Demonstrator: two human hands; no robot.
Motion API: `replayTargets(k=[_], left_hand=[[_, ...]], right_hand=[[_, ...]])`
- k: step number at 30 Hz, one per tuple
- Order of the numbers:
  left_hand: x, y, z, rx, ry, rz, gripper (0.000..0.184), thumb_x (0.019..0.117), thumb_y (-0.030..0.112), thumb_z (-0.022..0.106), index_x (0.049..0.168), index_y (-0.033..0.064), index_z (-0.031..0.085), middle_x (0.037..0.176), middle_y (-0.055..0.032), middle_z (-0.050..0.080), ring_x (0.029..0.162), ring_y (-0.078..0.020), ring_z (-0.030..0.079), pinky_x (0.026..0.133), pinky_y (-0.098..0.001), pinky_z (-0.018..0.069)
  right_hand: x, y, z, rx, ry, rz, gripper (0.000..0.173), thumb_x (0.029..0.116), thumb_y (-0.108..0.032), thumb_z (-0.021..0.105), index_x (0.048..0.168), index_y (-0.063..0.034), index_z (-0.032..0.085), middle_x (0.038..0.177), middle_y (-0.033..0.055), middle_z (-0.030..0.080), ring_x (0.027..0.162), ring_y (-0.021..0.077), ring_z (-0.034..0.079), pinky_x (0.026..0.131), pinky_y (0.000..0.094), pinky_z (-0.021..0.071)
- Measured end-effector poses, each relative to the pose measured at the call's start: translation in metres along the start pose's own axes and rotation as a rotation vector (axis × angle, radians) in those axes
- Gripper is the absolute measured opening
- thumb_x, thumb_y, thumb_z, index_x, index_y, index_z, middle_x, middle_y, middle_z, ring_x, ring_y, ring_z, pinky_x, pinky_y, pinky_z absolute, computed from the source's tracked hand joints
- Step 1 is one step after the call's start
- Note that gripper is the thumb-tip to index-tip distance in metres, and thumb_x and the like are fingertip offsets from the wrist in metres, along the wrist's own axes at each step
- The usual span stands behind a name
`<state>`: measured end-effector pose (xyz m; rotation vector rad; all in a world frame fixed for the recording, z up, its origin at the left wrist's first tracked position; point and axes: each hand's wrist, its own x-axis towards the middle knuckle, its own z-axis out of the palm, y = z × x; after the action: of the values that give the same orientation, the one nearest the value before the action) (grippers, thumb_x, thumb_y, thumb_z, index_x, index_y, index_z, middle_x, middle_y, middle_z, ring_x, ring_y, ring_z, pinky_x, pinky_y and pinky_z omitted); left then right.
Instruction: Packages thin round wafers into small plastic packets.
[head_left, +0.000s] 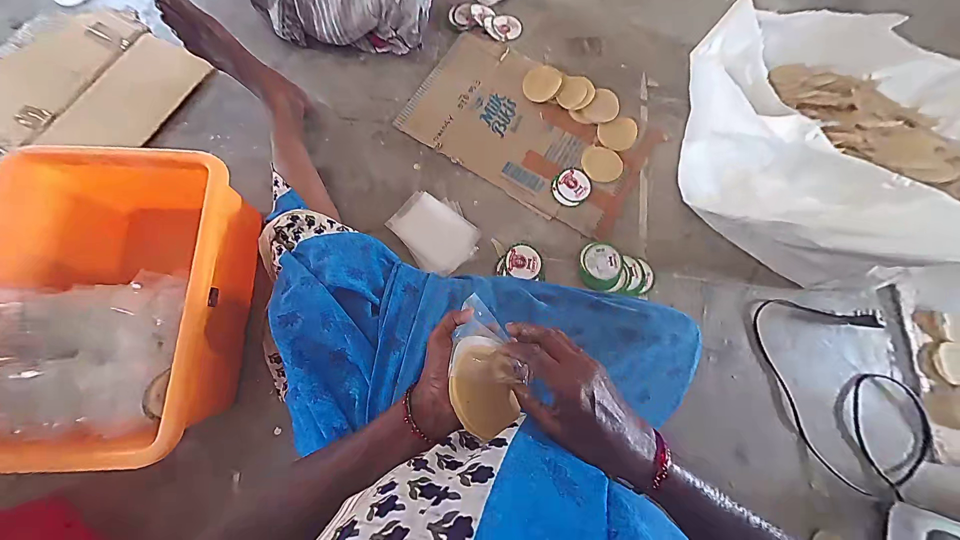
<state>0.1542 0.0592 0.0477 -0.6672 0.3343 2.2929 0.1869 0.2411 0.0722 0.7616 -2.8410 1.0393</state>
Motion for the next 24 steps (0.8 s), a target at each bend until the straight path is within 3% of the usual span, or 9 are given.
replayTargets(k=[2,5,9,13,16,18,21,22,24], left_hand=[[-0.001,0.0,-0.006,0.039,0.032,0.006,0.049,0.1051,0.04,0.029,0.088,0.0104,0.064,0.08,-0.0095,0.071,0.076,-0.0188,0.073,0.069,-0.0346,0.0618],[0.0,-0.001,-0.017,0.084,0.021,0.024,0.05,0.1058,0.036,0.026,0.09,0.0083,0.064,0.081,-0.0109,0.071,0.078,-0.0198,0.073,0.071,-0.0345,0.0616],[0.001,-0.001,-0.02,0.101,0.081,0.057,0.049,0.1071,0.032,0.024,0.089,0.0078,0.063,0.078,-0.0101,0.071,0.075,-0.019,0.072,0.069,-0.0335,0.0613],[0.003,0.0,-0.022,0.081,0.067,0.05,0.065,0.1081,0.05,0.014,0.095,0.0102,0.064,0.084,-0.0094,0.072,0.08,-0.0183,0.072,0.072,-0.0349,0.0614],[0.003,0.003,-0.02,0.023,0.086,-0.011,0.072,0.1043,0.061,0.014,0.102,0.0092,0.064,0.091,-0.0136,0.072,0.085,-0.0248,0.073,0.073,-0.0423,0.0621],[0.006,0.005,-0.018,-0.022,0.12,-0.021,0.074,0.1025,0.065,0.016,0.109,0.0065,0.061,0.097,-0.0177,0.07,0.091,-0.0304,0.071,0.076,-0.0489,0.0602],[0.007,0.014,-0.001,-0.031,0.243,0.067,0.071,0.1026,0.066,0.02,0.112,0.0076,0.059,0.097,-0.0164,0.069,0.089,-0.0293,0.07,0.074,-0.0478,0.0599],[0.006,0.018,0.003,-0.038,0.246,0.082,0.072,0.1018,0.068,0.021,0.119,0.0083,0.058,0.102,-0.0166,0.068,0.093,-0.0295,0.07,0.077,-0.0485,0.0595],[0.007,0.025,0.011,-0.029,0.225,0.126,0.071,0.1015,0.068,0.022,0.119,0.0096,0.058,0.102,-0.0152,0.069,0.093,-0.0273,0.071,0.076,-0.0457,0.0604]], right_hand=[[-0.005,-0.001,0.009,-0.008,0.017,-0.005,0.025,0.089,-0.017,0.066,0.112,-0.0061,0.071,0.119,0.0185,0.068,0.107,0.03,0.067,0.084,0.0365,0.0582],[-0.008,0.0,0.016,-0.073,0.026,-0.029,0.015,0.0913,-0.021,0.063,0.098,-0.0107,0.072,0.099,0.0109,0.068,0.095,0.0267,0.064,0.078,0.0353,0.0539],[-0.006,0.004,0.02,-0.091,0.013,-0.032,0.017,0.0932,-0.022,0.06,0.089,-0.0118,0.074,0.086,0.0072,0.068,0.086,0.0241,0.065,0.073,0.0353,0.0534],[0.002,0.004,0.019,0.058,-0.016,0.162,0.016,0.0888,-0.024,0.065,0.088,-0.0126,0.076,0.086,0.0048,0.07,0.085,0.018,0.067,0.071,0.033,0.0542],[0.016,0.009,0.017,0.155,-0.064,0.324,0.018,0.0885,-0.026,0.066,0.088,-0.0111,0.075,0.086,0.003,0.069,0.08,0.0124,0.064,0.067,0.0289,0.0511],[0.025,0.012,0.017,0.162,-0.066,0.342,0.017,0.0878,-0.025,0.066,0.087,-0.0104,0.075,0.084,0.0023,0.069,0.078,0.0113,0.062,0.067,0.0274,0.0492],[0.037,0.014,0.018,0.154,-0.088,0.32,0.017,0.0884,-0.025,0.065,0.087,-0.0105,0.075,0.084,0.0026,0.069,0.079,0.0124,0.064,0.068,0.0291,0.0505],[0.039,0.014,0.02,0.165,-0.091,0.312,0.018,0.0886,-0.025,0.065,0.088,-0.0099,0.075,0.084,0.0031,0.069,0.079,0.013,0.063,0.068,0.0301,0.0503],[0.046,0.013,0.02,0.181,-0.069,0.277,0.017,0.0882,-0.025,0.065,0.087,-0.0112,0.075,0.084,0.0013,0.069,0.08,0.0102,0.062,0.068,0.0261,0.0495]])
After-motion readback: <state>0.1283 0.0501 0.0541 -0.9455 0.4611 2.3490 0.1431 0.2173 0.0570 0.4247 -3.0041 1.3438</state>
